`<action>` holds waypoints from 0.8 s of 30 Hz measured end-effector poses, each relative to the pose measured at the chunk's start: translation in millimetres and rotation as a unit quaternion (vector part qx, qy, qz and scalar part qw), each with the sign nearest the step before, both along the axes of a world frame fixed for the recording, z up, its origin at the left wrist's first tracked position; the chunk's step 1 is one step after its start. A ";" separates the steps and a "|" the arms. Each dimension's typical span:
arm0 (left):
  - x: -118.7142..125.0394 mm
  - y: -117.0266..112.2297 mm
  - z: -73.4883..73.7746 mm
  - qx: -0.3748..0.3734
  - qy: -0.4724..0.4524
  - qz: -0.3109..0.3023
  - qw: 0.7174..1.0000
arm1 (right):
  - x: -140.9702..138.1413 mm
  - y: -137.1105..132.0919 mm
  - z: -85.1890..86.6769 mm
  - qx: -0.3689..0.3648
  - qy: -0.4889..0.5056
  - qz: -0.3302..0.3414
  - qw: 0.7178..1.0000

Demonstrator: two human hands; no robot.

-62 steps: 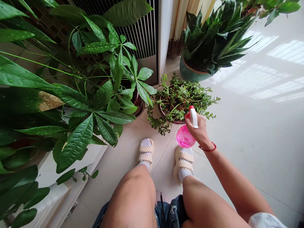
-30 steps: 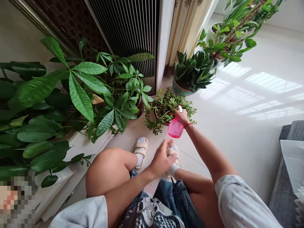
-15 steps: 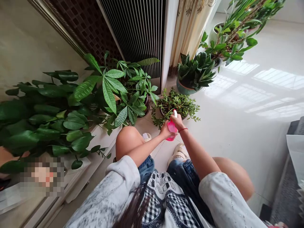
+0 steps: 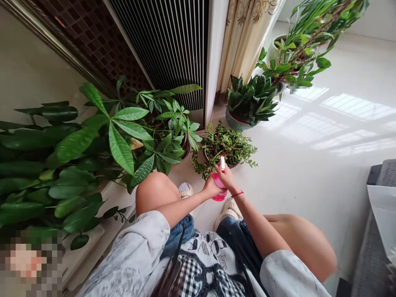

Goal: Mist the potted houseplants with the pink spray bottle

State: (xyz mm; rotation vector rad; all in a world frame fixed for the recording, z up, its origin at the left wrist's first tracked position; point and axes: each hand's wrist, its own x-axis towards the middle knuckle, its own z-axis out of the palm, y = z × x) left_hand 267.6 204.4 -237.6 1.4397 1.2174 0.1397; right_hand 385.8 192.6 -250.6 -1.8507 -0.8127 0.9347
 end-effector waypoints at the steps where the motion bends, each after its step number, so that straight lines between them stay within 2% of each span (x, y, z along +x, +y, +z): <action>1: 1.9 0.5 -4.1 0.000 0.004 0.003 1.000 | 0.5 2.1 -3.0 -0.001 -0.005 0.004 1.000; 5: 4.6 4.9 -22.8 -0.004 0.015 0.011 1.000 | 1.7 8.8 -18.3 -0.016 -0.017 0.004 1.000; 8: 1.4 6.7 -28.7 -0.003 0.026 0.017 1.000 | -1.4 9.9 -28.8 -0.026 -0.014 0.005 1.000; 13: -3.3 5.6 -19.1 0.002 0.036 0.024 0.999 | -7.2 11.2 -31.1 -0.001 0.002 0.029 1.000; 18: -2.4 4.0 -9.6 0.031 0.014 0.045 0.998 | -6.9 16.0 -17.1 0.027 -0.028 0.047 0.998; 24: -7.1 -2.1 -2.6 0.035 0.014 0.051 0.998 | -13.0 11.2 -5.8 0.003 -0.074 0.049 0.996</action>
